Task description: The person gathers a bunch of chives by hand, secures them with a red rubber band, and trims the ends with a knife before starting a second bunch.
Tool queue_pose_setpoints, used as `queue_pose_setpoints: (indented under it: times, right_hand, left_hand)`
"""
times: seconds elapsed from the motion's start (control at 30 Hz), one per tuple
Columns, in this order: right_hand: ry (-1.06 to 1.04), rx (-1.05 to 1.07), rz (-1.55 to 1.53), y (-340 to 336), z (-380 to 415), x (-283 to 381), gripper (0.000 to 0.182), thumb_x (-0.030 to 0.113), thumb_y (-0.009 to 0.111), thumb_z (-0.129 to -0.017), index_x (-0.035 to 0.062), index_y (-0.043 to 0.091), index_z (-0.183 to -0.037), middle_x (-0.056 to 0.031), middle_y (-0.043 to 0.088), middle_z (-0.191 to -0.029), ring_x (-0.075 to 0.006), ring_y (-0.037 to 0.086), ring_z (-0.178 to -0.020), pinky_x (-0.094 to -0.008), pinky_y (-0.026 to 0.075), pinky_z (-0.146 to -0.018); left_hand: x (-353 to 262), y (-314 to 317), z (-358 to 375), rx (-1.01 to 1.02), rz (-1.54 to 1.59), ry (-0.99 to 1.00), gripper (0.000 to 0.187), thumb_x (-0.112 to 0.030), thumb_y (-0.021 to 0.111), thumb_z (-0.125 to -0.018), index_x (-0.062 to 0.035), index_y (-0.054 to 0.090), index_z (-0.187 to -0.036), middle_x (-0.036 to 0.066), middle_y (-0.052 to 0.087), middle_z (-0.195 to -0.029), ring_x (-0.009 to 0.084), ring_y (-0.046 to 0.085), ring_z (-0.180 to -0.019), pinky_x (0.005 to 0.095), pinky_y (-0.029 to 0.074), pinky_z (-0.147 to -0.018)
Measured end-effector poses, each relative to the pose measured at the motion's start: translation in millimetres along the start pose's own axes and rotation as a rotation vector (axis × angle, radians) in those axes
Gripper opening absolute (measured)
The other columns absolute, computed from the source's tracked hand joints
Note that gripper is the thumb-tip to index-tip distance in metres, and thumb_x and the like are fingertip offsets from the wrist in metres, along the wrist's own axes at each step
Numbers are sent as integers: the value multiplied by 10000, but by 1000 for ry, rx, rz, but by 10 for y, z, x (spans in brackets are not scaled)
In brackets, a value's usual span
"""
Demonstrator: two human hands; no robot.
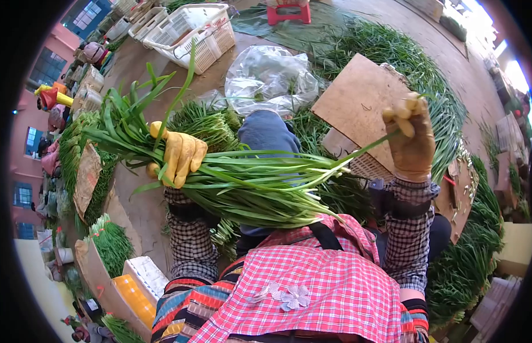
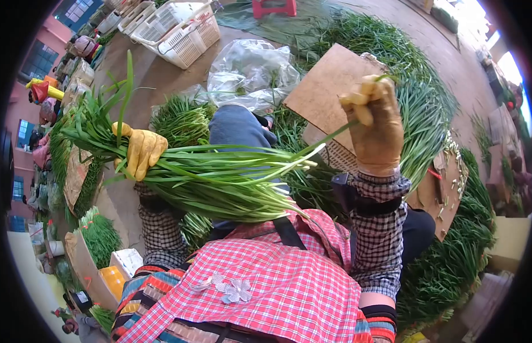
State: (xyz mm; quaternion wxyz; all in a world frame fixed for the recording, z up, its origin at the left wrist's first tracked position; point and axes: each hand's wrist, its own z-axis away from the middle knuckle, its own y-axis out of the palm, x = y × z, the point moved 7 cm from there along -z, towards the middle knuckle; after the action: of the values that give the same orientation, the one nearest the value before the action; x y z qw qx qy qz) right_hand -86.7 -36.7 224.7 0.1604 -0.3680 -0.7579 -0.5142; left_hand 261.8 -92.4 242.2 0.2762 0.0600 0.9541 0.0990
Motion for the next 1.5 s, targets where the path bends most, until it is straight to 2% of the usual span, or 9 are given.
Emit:
queue_pose_setpoints:
  times: [0.1,0.2,0.4,0.63,0.97,1.17,1.27,1.43,1.5]
  right_hand:
    - [168,-57,650,-75,134,-266,373,142,526,-958,4,483,-1302,-120,546,-1277,-173,556,-1097,-340,435,-989]
    - [184,-97,716,-357,400,-597,339,151,548,-950,9,528,-1258,-115,594,-1208,-156,589,-1027,-279,476,-905]
    - [994,118,597,-329,1193,-1150,232,185,562,-939,6,672,-1037,-71,698,-853,-127,636,-706,-246,510,-665]
    - [855,166,1431,-239,1047,-1206,421,426,727,-765,186,663,-1104,-76,653,-745,-210,644,-698,-358,496,-647]
    - [592,238,1573,-412,1163,-1502,229,303,642,-783,98,687,-876,-142,674,-812,-303,662,-772,-410,517,-713]
    - [1168,454,2129,-1638,1781,-1612,251,249,564,-794,89,705,-928,-130,693,-951,-313,663,-905,-424,531,-775]
    - [1544,502,2068,-1881,2066,-1477,351,269,585,-827,109,671,-1127,-131,657,-1122,-284,623,-1056,-390,492,-897]
    - [826,94,897,-1015,1442,-1358,390,219,659,-876,27,600,-1210,-100,621,-1206,-186,567,-1116,-308,433,-974]
    - [767,128,910,-842,1349,-1519,366,233,685,-853,51,636,-1167,-114,640,-1163,-192,593,-1078,-308,452,-947]
  left_hand:
    - [11,-33,64,50,20,6,643,-199,580,-874,-77,278,-1429,-56,631,-655,80,620,-568,289,467,-805]
    - [-12,-39,139,41,21,34,659,-215,575,-883,-74,256,-1442,-43,635,-705,95,627,-623,299,460,-838]
    - [-25,-64,321,29,20,78,691,-247,563,-899,-69,211,-1467,-17,643,-804,127,640,-733,319,448,-903]
    - [-44,-67,440,32,29,109,726,-276,552,-914,-62,167,-1492,8,652,-895,156,653,-836,336,435,-968]
    - [-64,-91,491,-29,48,75,725,-243,558,-897,-57,176,-1485,-10,656,-819,138,651,-764,317,428,-955]
    - [-99,-164,588,-59,74,96,725,-223,561,-886,-54,181,-1480,-21,658,-773,127,649,-721,306,423,-947]
    - [-111,-167,614,-63,80,84,726,-213,563,-881,-53,183,-1478,-26,659,-750,122,649,-700,300,421,-943]
    - [-92,-209,666,-80,101,78,726,-196,566,-872,-50,187,-1474,-35,661,-712,113,647,-664,291,417,-937]
    - [-91,-218,667,-85,102,67,727,-189,567,-868,-49,189,-1473,-38,662,-697,109,647,-650,287,416,-934]
